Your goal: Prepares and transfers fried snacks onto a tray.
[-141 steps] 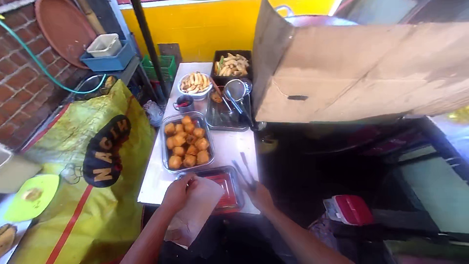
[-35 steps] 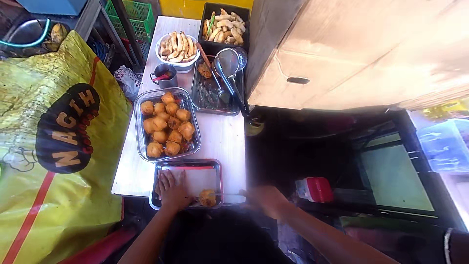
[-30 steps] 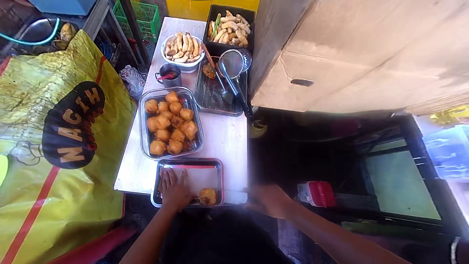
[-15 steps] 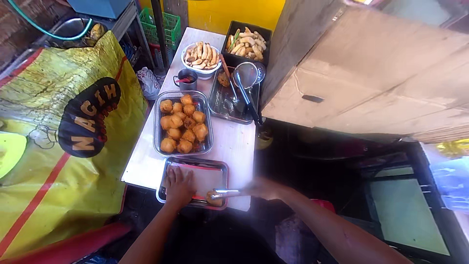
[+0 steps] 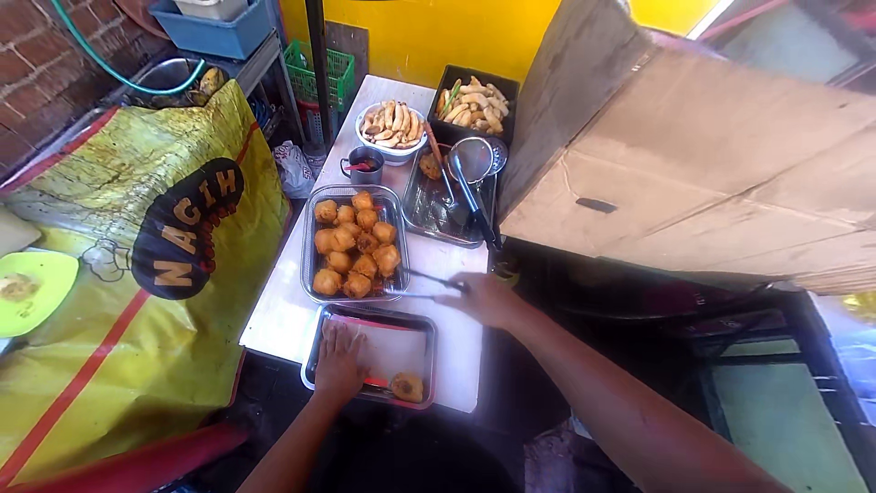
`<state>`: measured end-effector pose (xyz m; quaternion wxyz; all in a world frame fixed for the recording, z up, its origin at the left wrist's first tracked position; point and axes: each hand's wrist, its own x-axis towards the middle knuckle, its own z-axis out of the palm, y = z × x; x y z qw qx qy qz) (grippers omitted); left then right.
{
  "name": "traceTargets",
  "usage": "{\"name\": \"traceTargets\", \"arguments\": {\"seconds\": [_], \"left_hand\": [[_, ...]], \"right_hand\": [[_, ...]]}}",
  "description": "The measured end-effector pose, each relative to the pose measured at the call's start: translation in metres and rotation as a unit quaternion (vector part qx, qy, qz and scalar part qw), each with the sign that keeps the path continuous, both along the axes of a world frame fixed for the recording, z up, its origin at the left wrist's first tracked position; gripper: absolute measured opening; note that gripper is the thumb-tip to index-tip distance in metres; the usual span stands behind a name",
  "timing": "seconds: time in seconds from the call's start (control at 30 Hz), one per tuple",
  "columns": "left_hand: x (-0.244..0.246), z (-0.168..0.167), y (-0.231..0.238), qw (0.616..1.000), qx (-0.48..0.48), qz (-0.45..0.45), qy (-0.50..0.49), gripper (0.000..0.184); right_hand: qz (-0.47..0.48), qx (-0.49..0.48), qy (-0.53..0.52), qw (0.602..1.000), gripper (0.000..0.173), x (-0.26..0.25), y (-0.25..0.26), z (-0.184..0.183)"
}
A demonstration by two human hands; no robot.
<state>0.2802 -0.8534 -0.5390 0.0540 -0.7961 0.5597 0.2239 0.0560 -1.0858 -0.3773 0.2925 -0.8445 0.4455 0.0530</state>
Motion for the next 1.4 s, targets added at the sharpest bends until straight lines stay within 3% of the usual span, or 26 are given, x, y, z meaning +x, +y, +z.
{"name": "traceTargets", "arguments": {"seconds": [0.23,0.33,0.43,0.63,0.8,0.9,1.03,1.17,1.27,1.4], "left_hand": [[0.01,0.013,0.025,0.989,-0.131,0.05,0.035,0.056],[0.02,0.012,0.04,0.968,-0.225,0.101,0.039,0.049],[0.031,0.011,0.055,0.947,-0.266,0.174,0.053,0.048],[0.053,0.009,0.07,0.936,-0.259,0.233,0.053,0.052],[0.058,0.015,0.069,0.94,-0.187,0.268,0.097,0.062],[0.06,0.01,0.057,0.942,-0.152,0.272,0.123,0.066],[0.071,0.005,0.029,0.95,-0.075,0.274,0.126,0.061],[0.083,0.004,0.008,0.957,0.006,0.26,0.131,0.048],[0.086,0.001,0.007,0.962,0.001,0.231,0.146,0.042],[0.08,-0.009,0.013,0.958,-0.025,0.223,0.178,0.039]], "right_hand": [[-0.017,-0.04,0.108,0.993,0.061,0.076,-0.041,-0.011],[0.043,-0.017,0.148,0.988,0.07,0.078,-0.066,-0.017],[0.076,0.011,0.108,0.991,0.07,0.062,-0.088,-0.031],[0.036,0.008,-0.043,0.998,0.049,0.013,-0.061,-0.029],[-0.104,0.077,-0.166,0.978,0.033,-0.058,0.043,-0.043],[-0.144,0.118,-0.134,0.973,0.041,-0.103,0.102,-0.084],[-0.145,0.106,-0.031,0.983,0.06,-0.124,0.152,-0.121],[-0.104,0.116,0.022,0.988,0.068,-0.14,0.149,-0.114],[-0.093,0.156,-0.012,0.983,0.059,-0.149,0.12,-0.094],[-0.04,0.134,-0.001,0.99,0.051,-0.129,0.072,-0.087]]}}
